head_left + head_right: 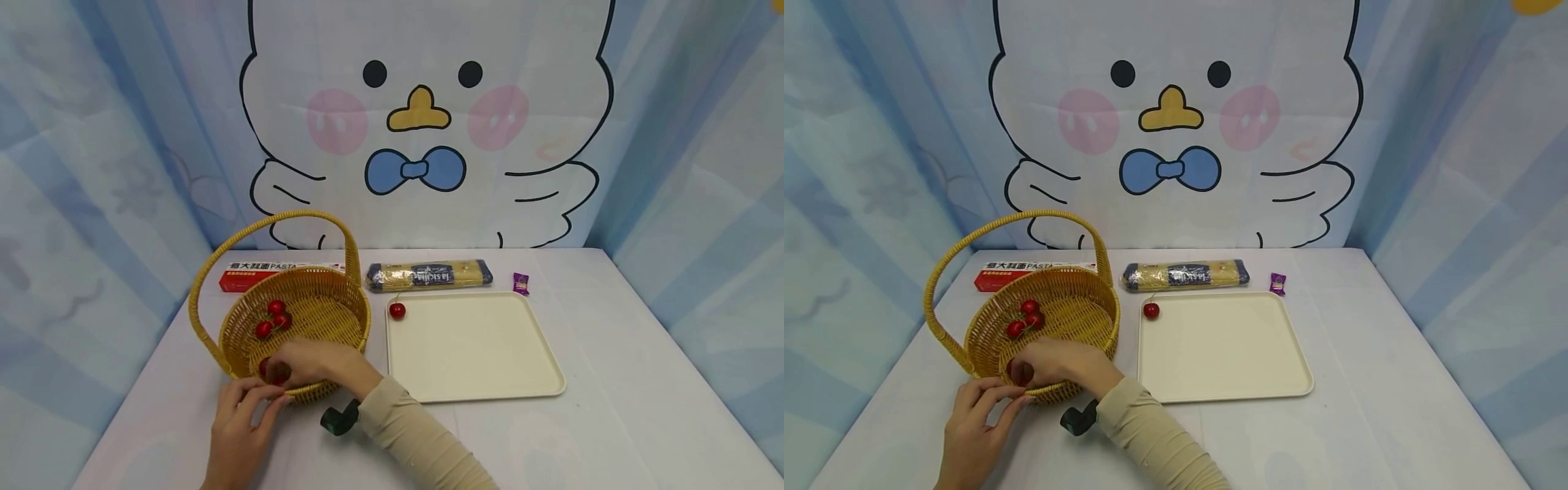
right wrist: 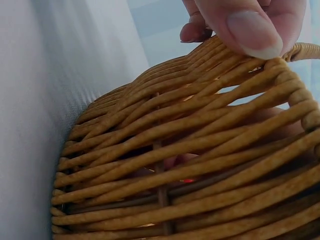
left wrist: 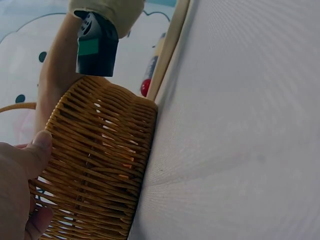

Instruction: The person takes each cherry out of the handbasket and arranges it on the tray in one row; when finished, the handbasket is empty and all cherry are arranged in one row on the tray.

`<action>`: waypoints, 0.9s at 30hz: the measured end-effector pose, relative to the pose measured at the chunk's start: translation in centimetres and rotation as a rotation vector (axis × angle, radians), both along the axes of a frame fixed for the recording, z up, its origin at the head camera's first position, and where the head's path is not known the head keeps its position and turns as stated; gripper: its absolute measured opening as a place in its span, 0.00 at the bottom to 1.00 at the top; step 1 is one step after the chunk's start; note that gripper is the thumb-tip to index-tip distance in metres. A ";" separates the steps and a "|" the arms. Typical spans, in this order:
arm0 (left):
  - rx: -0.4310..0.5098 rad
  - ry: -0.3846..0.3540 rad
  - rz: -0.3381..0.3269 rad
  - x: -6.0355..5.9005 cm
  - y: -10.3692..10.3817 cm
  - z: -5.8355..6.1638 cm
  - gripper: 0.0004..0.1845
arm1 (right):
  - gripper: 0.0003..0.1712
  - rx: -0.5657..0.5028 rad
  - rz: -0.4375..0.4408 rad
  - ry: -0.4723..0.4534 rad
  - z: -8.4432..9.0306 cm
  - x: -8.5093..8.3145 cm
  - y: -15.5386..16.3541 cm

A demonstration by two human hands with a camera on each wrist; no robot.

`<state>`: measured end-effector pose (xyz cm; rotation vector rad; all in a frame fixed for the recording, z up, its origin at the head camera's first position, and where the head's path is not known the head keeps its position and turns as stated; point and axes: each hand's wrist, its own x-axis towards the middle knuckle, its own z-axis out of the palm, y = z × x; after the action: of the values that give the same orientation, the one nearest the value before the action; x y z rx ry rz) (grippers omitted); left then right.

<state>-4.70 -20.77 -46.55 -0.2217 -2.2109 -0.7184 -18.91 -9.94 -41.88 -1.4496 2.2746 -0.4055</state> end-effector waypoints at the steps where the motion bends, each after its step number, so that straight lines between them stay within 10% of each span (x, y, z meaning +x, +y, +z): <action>1: -0.009 -0.007 0.011 0.0 0.1 0.0 0.11 | 0.12 0.004 0.002 0.003 0.0 0.0 0.0; 27: -0.031 -0.007 0.043 0.2 0.3 0.5 0.19 | 0.20 -0.116 -0.139 0.046 2.9 -1.5 5.5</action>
<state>-4.47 -20.47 -46.10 -0.1871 -2.2277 -0.6625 -20.41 -4.47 -38.95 -1.3722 2.4337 -0.5603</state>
